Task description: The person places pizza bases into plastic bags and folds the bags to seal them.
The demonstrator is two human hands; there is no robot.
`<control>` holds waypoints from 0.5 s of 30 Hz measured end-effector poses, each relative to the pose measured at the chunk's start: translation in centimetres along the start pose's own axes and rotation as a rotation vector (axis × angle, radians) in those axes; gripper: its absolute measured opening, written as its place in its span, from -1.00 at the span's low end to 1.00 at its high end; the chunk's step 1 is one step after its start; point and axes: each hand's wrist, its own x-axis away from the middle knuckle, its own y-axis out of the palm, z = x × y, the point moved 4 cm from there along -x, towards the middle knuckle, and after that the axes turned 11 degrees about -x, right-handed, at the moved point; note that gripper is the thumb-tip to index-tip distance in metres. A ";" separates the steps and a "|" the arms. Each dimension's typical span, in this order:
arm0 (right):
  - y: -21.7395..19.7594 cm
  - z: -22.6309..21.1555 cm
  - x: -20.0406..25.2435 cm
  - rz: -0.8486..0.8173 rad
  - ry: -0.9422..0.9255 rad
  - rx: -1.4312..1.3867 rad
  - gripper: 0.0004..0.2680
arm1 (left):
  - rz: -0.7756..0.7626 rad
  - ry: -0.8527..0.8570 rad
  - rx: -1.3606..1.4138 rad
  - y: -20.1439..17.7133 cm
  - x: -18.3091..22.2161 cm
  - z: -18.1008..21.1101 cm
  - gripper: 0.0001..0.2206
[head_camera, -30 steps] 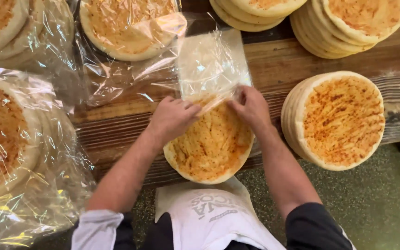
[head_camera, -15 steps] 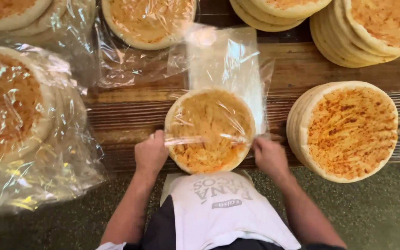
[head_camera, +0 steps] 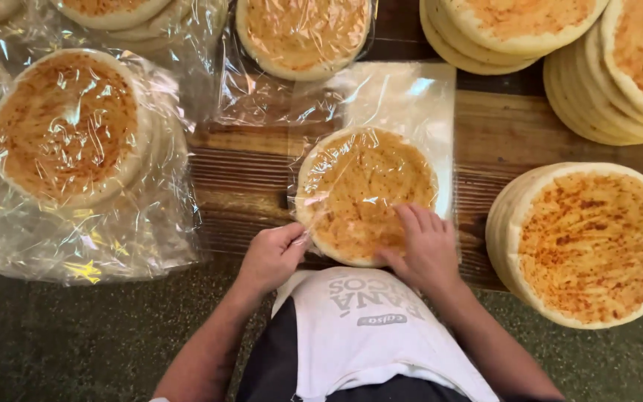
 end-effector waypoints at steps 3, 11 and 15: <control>1.6 5.3 -0.1 0.125 -0.175 0.412 -0.72 | -0.036 -0.016 0.388 -2.8 0.7 3.1 -0.77; -21.2 -4.9 -2.2 0.082 -0.008 -0.200 -0.91 | 0.430 0.543 0.166 -19.2 5.9 11.4 -0.81; -24.0 -7.1 -4.5 0.121 0.200 -0.269 -0.81 | 0.750 0.631 0.008 -24.8 5.9 12.1 -0.82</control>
